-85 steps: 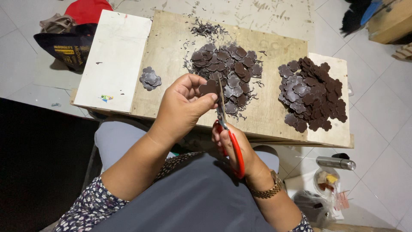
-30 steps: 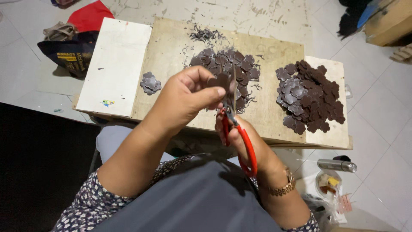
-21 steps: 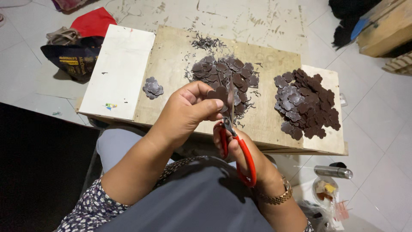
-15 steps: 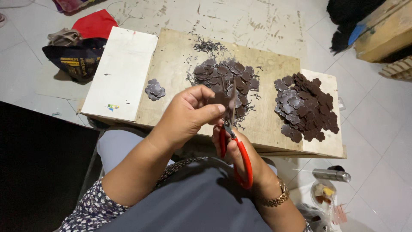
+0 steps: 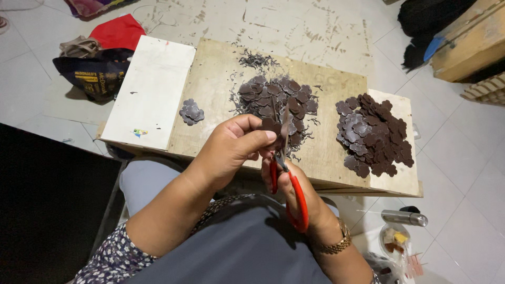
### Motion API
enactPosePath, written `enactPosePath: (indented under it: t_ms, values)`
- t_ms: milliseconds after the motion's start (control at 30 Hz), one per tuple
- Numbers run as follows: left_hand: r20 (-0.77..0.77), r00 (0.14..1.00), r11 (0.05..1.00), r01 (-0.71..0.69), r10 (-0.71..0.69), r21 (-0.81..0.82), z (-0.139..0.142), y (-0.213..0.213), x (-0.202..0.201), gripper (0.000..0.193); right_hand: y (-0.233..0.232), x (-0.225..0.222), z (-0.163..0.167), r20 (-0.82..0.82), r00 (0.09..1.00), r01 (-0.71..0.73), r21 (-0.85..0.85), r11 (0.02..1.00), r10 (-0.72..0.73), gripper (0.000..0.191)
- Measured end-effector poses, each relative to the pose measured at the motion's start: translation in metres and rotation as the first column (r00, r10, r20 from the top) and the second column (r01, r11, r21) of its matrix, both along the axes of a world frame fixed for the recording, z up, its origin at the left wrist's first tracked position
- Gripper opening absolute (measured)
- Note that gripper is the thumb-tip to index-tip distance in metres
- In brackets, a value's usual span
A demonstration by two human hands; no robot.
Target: The person uses red-handled scissors to trim the edges of small, dark, flower-shaped pieces of material. They pick up each piece from a pile on a wooden board, trim it, and place it back down, repeating the process throughout the clip.
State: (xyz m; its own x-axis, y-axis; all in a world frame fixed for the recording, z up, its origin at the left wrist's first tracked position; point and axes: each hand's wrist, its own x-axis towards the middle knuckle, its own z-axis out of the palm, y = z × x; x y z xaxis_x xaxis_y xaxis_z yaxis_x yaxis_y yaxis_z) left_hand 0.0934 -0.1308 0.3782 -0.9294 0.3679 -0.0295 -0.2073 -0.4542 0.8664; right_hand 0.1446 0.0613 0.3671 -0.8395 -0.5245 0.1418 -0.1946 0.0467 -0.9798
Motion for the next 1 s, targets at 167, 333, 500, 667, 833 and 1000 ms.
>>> enactPosePath:
  t_ms: [167, 333, 500, 667, 833, 1000]
  values:
    - [0.042, 0.999, 0.998, 0.018, -0.02, 0.063, 0.0, 0.005, 0.0, 0.008, 0.003, 0.004, 0.001, 0.031, 0.998, -0.05, -0.05, 0.998, 0.051, 0.073]
    - [0.175, 0.984, 0.996, 0.031, -0.046, 0.089, 0.003, 0.009, 0.001, 0.005, 0.009, 0.005, 0.002, 0.055, 0.992, -0.108, -0.115, 0.988, 0.114, 0.07]
    - [0.196, 0.978, 0.991, 0.041, -0.066, 0.127, 0.003, 0.008, 0.0, 0.006, 0.013, 0.002, -0.001, 0.036, 0.991, -0.126, -0.075, 0.989, 0.129, 0.069]
    - [0.093, 0.994, 0.997, 0.053, -0.058, 0.059, 0.002, 0.007, 0.0, 0.008, 0.013, 0.003, -0.006, 0.046, 0.998, -0.032, -0.03, 0.999, 0.033, 0.068]
    - [-0.157, 0.978, 0.989, -0.144, 0.136, -0.039, 0.001, 0.006, 0.002, 0.008, 0.008, 0.0, -0.012, 0.149, 0.989, 0.015, -0.066, 0.998, -0.005, 0.068]
    - [-0.128, 0.986, 0.994, -0.108, 0.104, -0.025, -0.001, 0.006, 0.003, 0.005, 0.004, 0.001, -0.01, 0.103, 0.995, 0.019, -0.066, 0.998, -0.012, 0.07]
